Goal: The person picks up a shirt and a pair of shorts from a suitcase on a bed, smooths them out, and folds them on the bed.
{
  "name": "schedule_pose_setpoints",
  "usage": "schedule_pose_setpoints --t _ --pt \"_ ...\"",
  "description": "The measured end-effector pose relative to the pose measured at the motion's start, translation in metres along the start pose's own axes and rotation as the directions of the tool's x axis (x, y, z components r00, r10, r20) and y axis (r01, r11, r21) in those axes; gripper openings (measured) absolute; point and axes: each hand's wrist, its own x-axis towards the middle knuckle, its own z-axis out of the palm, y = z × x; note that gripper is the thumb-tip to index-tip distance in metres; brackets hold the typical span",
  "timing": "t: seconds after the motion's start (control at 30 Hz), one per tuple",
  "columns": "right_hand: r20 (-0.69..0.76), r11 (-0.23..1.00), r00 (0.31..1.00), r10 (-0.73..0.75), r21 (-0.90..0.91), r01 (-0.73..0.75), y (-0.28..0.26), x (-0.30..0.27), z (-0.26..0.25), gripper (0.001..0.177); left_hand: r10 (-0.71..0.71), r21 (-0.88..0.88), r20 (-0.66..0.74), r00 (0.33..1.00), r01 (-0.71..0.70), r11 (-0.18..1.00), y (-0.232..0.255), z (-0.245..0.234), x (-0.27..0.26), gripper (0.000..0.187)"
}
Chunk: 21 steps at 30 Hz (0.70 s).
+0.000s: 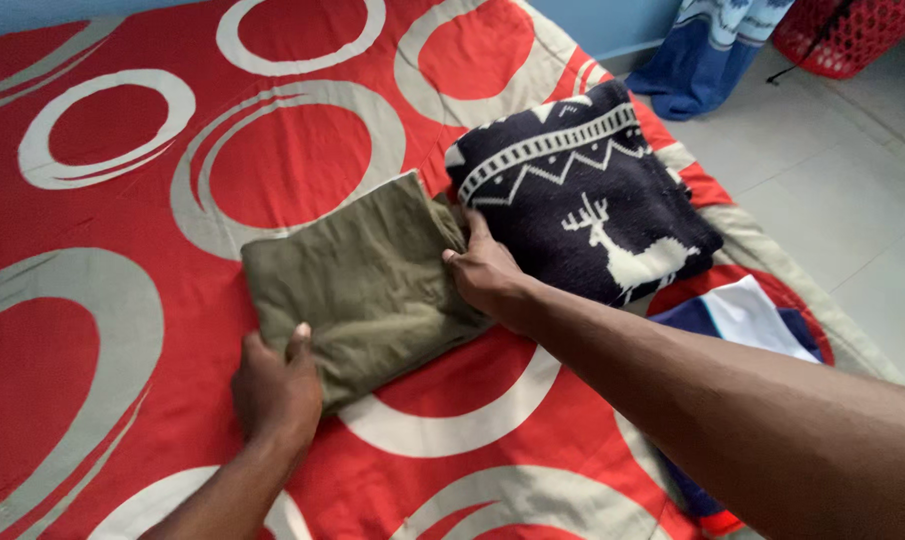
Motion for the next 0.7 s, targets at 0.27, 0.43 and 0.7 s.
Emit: schedule_pose_setpoints --t 0.27,0.43,0.7 --pt "-0.068 0.955 0.997 0.041 -0.291 -0.059 -0.047 -0.045 -0.004 0.058 0.145 0.082 0.065 0.987 -0.150 0.985 0.000 0.002 0.017 0.072" --pt "-0.259 0.843 0.891 -0.374 -0.495 0.210 -0.043 -0.045 0.014 0.079 0.164 0.370 0.132 0.978 -0.202 0.907 0.005 -0.004 0.002 0.078" --pt "0.172 0.702 0.902 -0.396 -0.577 0.418 -0.016 -0.034 0.030 0.074 0.540 0.220 0.377 0.753 -0.639 0.737 -0.007 0.022 0.033 0.111"
